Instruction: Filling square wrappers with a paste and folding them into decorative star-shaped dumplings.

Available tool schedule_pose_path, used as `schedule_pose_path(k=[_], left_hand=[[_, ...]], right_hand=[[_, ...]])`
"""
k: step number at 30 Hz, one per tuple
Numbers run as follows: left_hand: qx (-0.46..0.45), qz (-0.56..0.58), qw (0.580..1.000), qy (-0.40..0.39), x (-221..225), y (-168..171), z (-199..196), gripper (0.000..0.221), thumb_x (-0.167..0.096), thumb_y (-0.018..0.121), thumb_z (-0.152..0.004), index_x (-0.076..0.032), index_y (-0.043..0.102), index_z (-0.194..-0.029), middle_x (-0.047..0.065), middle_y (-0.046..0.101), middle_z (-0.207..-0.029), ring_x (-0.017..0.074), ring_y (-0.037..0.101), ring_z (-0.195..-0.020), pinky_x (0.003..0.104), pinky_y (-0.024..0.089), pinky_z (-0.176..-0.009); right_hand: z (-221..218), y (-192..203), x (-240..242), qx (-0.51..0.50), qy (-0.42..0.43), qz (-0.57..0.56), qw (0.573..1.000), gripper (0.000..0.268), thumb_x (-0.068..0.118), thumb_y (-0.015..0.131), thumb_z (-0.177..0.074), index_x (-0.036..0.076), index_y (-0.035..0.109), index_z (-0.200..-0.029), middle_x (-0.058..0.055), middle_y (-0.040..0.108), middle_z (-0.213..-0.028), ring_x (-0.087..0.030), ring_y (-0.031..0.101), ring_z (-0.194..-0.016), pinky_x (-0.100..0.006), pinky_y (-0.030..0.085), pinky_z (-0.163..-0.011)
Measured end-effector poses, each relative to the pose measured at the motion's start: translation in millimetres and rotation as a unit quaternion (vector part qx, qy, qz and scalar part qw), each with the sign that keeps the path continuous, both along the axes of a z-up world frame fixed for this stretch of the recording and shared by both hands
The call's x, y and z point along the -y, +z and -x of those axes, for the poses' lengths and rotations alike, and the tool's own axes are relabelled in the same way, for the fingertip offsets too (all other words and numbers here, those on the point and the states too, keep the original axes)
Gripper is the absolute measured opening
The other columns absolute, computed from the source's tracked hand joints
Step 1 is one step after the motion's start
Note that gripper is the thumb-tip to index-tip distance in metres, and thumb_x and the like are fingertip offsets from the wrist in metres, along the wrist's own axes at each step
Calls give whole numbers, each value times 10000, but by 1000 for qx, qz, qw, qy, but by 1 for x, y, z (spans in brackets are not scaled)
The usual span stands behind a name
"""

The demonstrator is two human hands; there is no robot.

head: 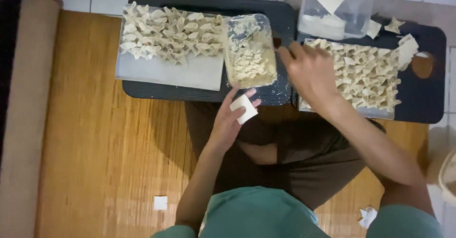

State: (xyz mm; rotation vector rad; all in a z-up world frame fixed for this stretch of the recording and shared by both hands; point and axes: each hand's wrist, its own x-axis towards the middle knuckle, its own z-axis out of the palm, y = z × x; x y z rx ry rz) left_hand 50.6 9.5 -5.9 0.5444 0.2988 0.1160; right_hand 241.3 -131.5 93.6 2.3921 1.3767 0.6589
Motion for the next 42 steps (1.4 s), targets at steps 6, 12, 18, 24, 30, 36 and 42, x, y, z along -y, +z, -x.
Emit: schedule_pose_path(k=[6, 12, 18, 24, 30, 36, 42], left_hand=[[-58, -93, 993, -31, -4, 22, 1, 781, -123, 602, -934, -118, 246, -1630, 150, 488, -1571, 385, 622, -1309, 411, 473, -1089], [-64, -116, 990, -48, -9, 28, 1, 726, -69, 550, -956, -137, 274, -1623, 149, 457, -1603, 347, 631, -1306, 347, 516, -998], [-28, -75, 996, -29, -9, 9, -2, 673, -34, 566, -943, -66, 338, -1575, 186, 402, -1618, 405, 604, -1320, 374, 561, -957], [-30, -86, 995, -30, -14, 16, -1, 605, -10, 524, -978, -65, 382, -1563, 173, 482, -1560, 388, 629, -1300, 359, 593, -876], [-23, -49, 998, -28, -14, 2, -3, 624, 3, 551, -957, -63, 404, -1560, 173, 497, -1562, 423, 630, -1291, 356, 542, -953], [-12, -46, 999, -26, -14, -1, -2, 639, -76, 606, -944, -81, 409, -1552, 178, 471, -1575, 456, 599, -1324, 430, 475, -1088], [-20, -48, 998, -23, -14, 3, -1, 623, -75, 594, -943, -71, 417, -1540, 164, 487, -1569, 425, 607, -1323, 409, 490, -1076]], right_hand=[[-35, 5, -42, 112, 46, 94, 988, 260, 63, 693, -984, 258, 653, -818, 125, 525, -678, -9, 306, -535, -159, 274, -479], [-40, 5, -75, 126, 13, 165, 978, 284, 121, 728, -982, 273, 632, -763, 133, 514, -630, -33, 412, -598, -211, 478, -699], [-51, 17, -87, 117, 44, 259, 958, 264, 114, 616, -991, 234, 631, -757, 73, 553, -612, -81, 523, -602, -287, 537, -839], [-73, 16, -82, 162, 177, 203, 949, 292, 202, 659, -1041, 268, 649, -757, 122, 676, -745, -66, 618, -681, -254, 450, -839], [-69, 28, -89, 196, 164, 240, 936, 434, 280, 625, -1151, 269, 591, -719, 143, 603, -656, -46, 515, -620, -229, 415, -811], [-69, 19, -94, 145, 189, 206, 949, 419, 215, 652, -1083, 289, 589, -675, 124, 583, -636, -71, 498, -609, -263, 418, -847], [-81, 8, -87, 91, 203, 174, 959, 148, 188, 685, -893, 285, 726, -788, 131, 662, -734, -89, 629, -663, -292, 439, -842]])
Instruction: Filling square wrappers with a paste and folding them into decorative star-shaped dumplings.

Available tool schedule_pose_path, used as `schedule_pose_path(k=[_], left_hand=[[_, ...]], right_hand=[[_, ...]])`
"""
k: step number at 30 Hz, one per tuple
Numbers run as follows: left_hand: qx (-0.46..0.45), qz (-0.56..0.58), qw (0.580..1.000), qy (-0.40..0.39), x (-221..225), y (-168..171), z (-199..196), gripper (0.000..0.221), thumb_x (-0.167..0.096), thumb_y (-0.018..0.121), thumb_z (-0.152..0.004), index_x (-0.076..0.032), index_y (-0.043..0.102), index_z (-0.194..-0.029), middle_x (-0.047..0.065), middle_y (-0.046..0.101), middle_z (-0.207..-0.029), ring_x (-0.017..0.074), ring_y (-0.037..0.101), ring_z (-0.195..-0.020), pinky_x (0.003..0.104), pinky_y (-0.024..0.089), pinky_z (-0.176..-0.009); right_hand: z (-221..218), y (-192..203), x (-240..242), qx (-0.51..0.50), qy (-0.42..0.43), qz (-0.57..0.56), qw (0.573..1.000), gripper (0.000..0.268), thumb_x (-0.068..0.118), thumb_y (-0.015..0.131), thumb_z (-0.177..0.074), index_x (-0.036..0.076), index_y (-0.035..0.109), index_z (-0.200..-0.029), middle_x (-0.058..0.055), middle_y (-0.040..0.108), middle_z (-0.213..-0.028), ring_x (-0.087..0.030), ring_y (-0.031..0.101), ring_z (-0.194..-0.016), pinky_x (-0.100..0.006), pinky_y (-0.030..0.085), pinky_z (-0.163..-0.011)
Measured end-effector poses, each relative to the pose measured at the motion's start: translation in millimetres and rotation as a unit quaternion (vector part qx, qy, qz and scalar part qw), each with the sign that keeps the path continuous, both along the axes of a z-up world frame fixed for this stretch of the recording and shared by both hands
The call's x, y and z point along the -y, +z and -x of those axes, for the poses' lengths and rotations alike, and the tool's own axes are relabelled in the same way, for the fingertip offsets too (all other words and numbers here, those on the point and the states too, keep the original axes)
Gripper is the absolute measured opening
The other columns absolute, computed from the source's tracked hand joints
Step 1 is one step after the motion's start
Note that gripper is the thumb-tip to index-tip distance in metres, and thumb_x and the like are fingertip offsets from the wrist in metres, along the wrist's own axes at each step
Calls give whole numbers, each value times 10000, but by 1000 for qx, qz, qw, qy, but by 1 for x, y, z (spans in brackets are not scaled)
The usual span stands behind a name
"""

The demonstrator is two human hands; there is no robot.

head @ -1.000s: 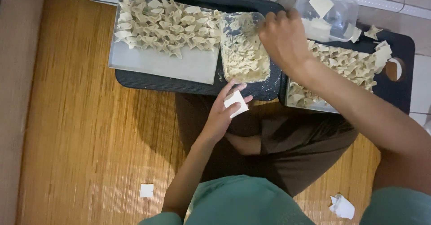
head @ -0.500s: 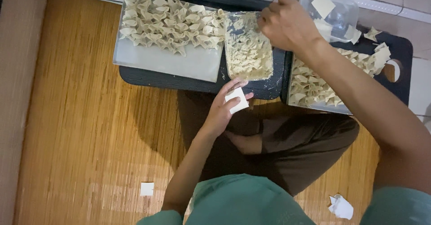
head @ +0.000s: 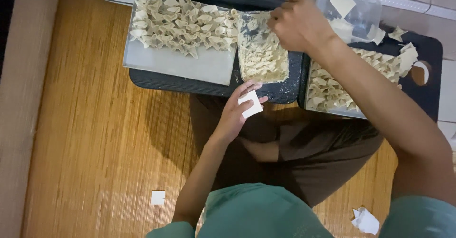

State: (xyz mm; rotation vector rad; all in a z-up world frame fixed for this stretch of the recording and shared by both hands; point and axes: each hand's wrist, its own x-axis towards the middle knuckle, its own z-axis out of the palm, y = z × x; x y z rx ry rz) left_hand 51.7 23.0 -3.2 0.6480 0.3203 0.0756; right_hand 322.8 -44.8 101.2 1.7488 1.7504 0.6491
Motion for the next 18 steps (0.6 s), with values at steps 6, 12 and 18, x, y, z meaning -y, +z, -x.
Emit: schedule_pose_path(k=[6, 12, 18], left_hand=[[12, 23, 1000, 10, 2, -13, -3, 712, -114, 688, -889, -55, 406, -1541, 201, 472, -1573, 461, 608, -1297, 446, 469, -1107], [-42, 30, 999, 11, 2, 4, -2, 610, -10, 597, -923, -128, 452, -1504, 155, 483, -1575, 436, 635, -1279, 367, 536, -954], [-22, 42, 999, -16, 2, 21, 8, 835, -137, 694, -877, -226, 308, -1612, 230, 474, -1565, 439, 633, -1246, 431, 545, -978]], right_hand=[[-10, -17, 20, -60, -18, -83, 995, 245, 339, 703, -1047, 304, 771, -814, 128, 675, -713, -135, 698, -699, -314, 524, -917], [-12, -32, 40, -167, -56, -134, 975, 263, 302, 726, -1029, 200, 725, -786, 45, 679, -719, -208, 696, -673, -372, 575, -859], [8, -21, 65, -326, -124, -209, 913, 181, 273, 730, -1140, 125, 807, -1072, -85, 783, -888, -264, 734, -756, -537, 560, -953]])
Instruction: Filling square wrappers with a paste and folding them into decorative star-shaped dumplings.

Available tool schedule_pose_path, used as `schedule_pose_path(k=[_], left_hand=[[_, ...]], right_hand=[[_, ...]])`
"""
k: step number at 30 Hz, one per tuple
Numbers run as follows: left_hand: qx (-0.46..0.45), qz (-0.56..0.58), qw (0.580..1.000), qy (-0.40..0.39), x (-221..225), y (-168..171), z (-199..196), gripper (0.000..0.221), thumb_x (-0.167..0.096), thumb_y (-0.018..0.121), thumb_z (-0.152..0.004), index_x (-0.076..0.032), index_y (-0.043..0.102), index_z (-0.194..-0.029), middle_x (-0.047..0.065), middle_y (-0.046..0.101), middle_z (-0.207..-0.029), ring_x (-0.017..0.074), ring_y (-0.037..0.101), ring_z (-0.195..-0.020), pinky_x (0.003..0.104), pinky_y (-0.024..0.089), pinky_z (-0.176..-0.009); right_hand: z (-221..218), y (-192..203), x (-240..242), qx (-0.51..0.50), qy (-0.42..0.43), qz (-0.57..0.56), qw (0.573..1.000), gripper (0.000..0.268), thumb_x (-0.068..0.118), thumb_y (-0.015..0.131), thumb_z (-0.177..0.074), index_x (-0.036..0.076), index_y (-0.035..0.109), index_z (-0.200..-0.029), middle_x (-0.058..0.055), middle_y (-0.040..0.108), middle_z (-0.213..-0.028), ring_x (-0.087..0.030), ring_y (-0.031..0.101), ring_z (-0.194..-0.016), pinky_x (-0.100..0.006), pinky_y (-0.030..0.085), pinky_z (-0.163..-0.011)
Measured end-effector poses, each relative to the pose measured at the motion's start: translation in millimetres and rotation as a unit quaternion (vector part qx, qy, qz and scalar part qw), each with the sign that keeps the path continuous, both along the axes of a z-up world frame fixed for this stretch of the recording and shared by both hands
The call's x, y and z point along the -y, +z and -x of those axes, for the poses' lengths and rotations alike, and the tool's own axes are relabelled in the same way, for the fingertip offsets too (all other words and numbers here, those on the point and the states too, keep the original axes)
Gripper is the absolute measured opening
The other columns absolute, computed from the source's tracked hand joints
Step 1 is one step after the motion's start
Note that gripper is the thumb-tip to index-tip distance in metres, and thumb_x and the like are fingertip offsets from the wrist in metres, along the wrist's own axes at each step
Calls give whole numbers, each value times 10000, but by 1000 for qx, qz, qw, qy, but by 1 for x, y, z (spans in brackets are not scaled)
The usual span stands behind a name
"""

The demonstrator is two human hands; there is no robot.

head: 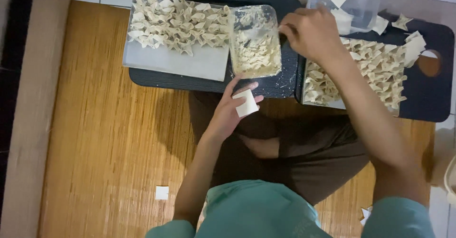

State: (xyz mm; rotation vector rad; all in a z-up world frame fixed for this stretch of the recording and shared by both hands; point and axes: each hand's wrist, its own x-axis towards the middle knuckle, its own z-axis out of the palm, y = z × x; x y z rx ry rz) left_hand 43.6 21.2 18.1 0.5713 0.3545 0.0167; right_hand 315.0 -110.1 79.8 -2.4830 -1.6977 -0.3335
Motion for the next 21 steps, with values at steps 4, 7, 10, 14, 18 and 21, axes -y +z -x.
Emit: schedule_pose_path(k=[4, 7, 10, 14, 18, 21], left_hand=[[43, 19, 999, 21, -1, 5, 7, 773, -102, 665, -924, -209, 324, -1609, 241, 577, -1443, 396, 656, -1206, 435, 554, -968], [32, 24, 997, 73, -2, 16, 4, 837, -137, 658, -915, -184, 230, -1632, 344, 510, -1479, 459, 609, -1254, 498, 510, -1039], [67, 8, 992, 109, -3, 18, -5, 739, 13, 406, -1020, -184, 133, -1678, 335, 388, -1580, 516, 437, -1426, 599, 415, -1171], [93, 16, 986, 140, 0, 15, -19, 668, -14, 395, -1065, -148, 167, -1679, 333, 343, -1611, 485, 407, -1455, 586, 378, -1205], [98, 37, 982, 158, 13, 34, -26, 647, -21, 348, -1075, -114, 134, -1679, 327, 348, -1608, 456, 411, -1465, 565, 399, -1194], [100, 41, 979, 175, 16, 41, -25, 656, -61, 378, -1084, -111, 104, -1678, 315, 325, -1624, 442, 405, -1472, 559, 410, -1184]], right_hand=[[28, 25, 27, -59, 2, -96, 994, 88, 86, 738, -1119, 45, 808, -1086, -102, 791, -996, -289, 721, -769, -449, 572, -666], [54, 29, 48, -229, -29, -146, 962, 193, 47, 649, -1135, -59, 751, -1260, -216, 763, -1072, -247, 666, -765, -357, 547, -695], [75, 8, 70, -284, -24, -228, 931, 279, -21, 639, -1092, 57, 788, -1314, -196, 650, -863, -319, 604, -743, -418, 465, -713], [104, -37, 85, -308, -7, -309, 900, 279, -55, 642, -1033, 65, 782, -1242, -172, 657, -881, -327, 627, -807, -420, 494, -753], [133, -45, 87, -298, 5, -365, 882, 321, -102, 607, -1025, 45, 786, -1246, -183, 638, -965, -275, 604, -742, -369, 492, -663], [138, -65, 88, -290, 17, -389, 874, 343, -109, 615, -1003, 45, 795, -1252, -173, 636, -998, -281, 629, -771, -371, 500, -676]])
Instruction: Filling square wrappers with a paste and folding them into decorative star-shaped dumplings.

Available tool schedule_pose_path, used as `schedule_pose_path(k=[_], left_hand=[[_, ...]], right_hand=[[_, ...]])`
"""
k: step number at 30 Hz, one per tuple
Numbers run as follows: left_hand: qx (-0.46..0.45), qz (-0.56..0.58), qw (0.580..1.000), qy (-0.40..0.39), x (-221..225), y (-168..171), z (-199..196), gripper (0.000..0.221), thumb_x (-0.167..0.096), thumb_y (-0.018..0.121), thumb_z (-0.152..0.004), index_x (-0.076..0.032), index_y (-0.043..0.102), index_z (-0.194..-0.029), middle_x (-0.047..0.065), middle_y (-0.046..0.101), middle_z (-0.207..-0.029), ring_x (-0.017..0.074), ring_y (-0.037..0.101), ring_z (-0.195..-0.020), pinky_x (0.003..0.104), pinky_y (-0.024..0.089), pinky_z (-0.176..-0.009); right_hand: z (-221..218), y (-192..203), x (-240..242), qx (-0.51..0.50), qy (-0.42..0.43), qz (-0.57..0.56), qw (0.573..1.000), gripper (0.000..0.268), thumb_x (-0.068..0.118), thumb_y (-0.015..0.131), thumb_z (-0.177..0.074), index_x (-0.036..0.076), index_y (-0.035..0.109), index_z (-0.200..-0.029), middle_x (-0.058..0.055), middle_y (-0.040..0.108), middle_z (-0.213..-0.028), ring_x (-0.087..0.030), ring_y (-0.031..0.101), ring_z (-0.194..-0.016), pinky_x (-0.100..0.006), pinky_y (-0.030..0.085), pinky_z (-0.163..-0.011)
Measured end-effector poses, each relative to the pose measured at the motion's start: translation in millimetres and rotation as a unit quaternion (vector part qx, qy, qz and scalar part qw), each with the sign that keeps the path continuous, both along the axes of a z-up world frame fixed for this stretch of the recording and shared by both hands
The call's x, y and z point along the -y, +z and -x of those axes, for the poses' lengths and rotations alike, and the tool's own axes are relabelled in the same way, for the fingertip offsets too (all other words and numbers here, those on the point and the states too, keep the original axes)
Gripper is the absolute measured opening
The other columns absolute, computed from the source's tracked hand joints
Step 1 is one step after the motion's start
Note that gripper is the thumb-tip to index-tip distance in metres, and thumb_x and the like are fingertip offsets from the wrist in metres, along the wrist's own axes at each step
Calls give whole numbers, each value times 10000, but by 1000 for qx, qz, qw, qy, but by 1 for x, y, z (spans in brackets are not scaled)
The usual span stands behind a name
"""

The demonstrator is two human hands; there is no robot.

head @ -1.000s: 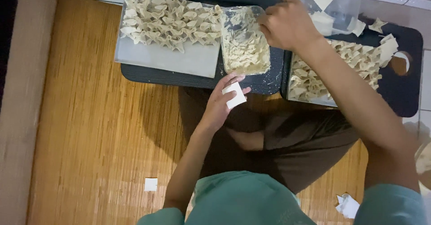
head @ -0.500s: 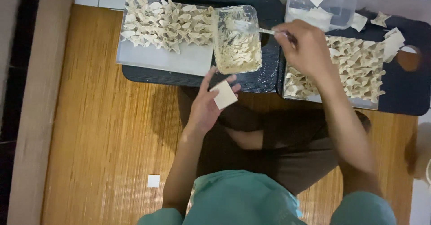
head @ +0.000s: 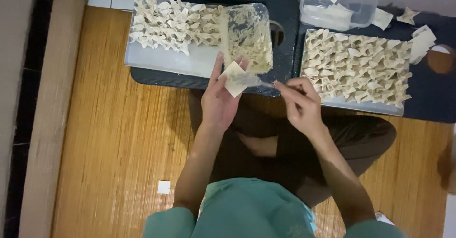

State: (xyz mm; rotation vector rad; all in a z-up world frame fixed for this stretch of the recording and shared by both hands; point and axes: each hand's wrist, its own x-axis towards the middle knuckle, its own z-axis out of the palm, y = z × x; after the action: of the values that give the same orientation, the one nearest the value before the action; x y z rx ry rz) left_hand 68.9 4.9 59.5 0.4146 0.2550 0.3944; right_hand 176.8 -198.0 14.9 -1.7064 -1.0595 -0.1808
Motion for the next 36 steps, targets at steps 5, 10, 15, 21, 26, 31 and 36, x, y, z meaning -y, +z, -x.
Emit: schedule_pose_path(k=[5, 10, 15, 21, 26, 31, 36], left_hand=[[11, 21, 1000, 16, -2, -15, -1, 619, -50, 362, -1096, -81, 138, -1672, 316, 311, -1630, 426, 393, -1483, 549, 400, -1196], [14, 40, 999, 22, -3, -20, 3, 607, -28, 347, -1092, -46, 140, -1662, 319, 258, -1651, 430, 355, -1501, 528, 372, -1213], [26, 70, 996, 39, -8, -29, 5, 604, -50, 399, -1092, -18, 174, -1652, 314, 267, -1648, 413, 365, -1495, 522, 368, -1225], [30, 67, 994, 82, -12, -30, 6, 612, -36, 409, -1078, -49, 204, -1655, 286, 263, -1665, 427, 346, -1507, 564, 349, -1229], [20, 62, 992, 111, -20, -21, 17, 638, -32, 413, -1075, -92, 176, -1664, 282, 267, -1667, 432, 338, -1516, 568, 369, -1228], [-6, 59, 993, 107, -20, -33, 25, 594, -70, 391, -1092, -89, 197, -1654, 282, 305, -1651, 432, 358, -1509, 578, 362, -1231], [-1, 73, 996, 60, -15, -47, 33, 617, -99, 459, -1073, -105, 226, -1644, 273, 311, -1653, 442, 357, -1511, 577, 366, -1225]], right_hand=[[9, -1, 0, 24, -8, 19, 1000, 328, -96, 641, -999, 51, 802, -1245, -150, 620, -1030, -282, 671, -888, -378, 542, -803], [10, 1, 7, 46, -15, 38, 998, 312, -99, 653, -989, 37, 812, -1219, -168, 626, -993, -317, 680, -853, -382, 558, -804], [11, 9, 18, 64, -21, 78, 995, 357, -129, 649, -966, 39, 805, -1241, -180, 614, -964, -353, 688, -846, -428, 573, -818], [-1, 12, 34, 95, -46, 89, 990, 325, -116, 656, -986, 32, 818, -1225, -179, 626, -984, -364, 662, -859, -438, 569, -819], [-25, 17, 48, 121, -77, 105, 984, 247, -136, 639, -1042, -38, 809, -1193, -218, 606, -995, -407, 636, -818, -471, 556, -766], [-23, 82, 13, 169, -106, 211, 957, 232, -154, 674, -1030, -39, 822, -1168, -174, 621, -963, -335, 641, -719, -442, 556, -673], [-41, 92, -28, 347, -174, 391, 834, 333, 40, 671, -1002, 230, 834, -1222, -20, 643, -887, -169, 675, -640, -302, 541, -556]])
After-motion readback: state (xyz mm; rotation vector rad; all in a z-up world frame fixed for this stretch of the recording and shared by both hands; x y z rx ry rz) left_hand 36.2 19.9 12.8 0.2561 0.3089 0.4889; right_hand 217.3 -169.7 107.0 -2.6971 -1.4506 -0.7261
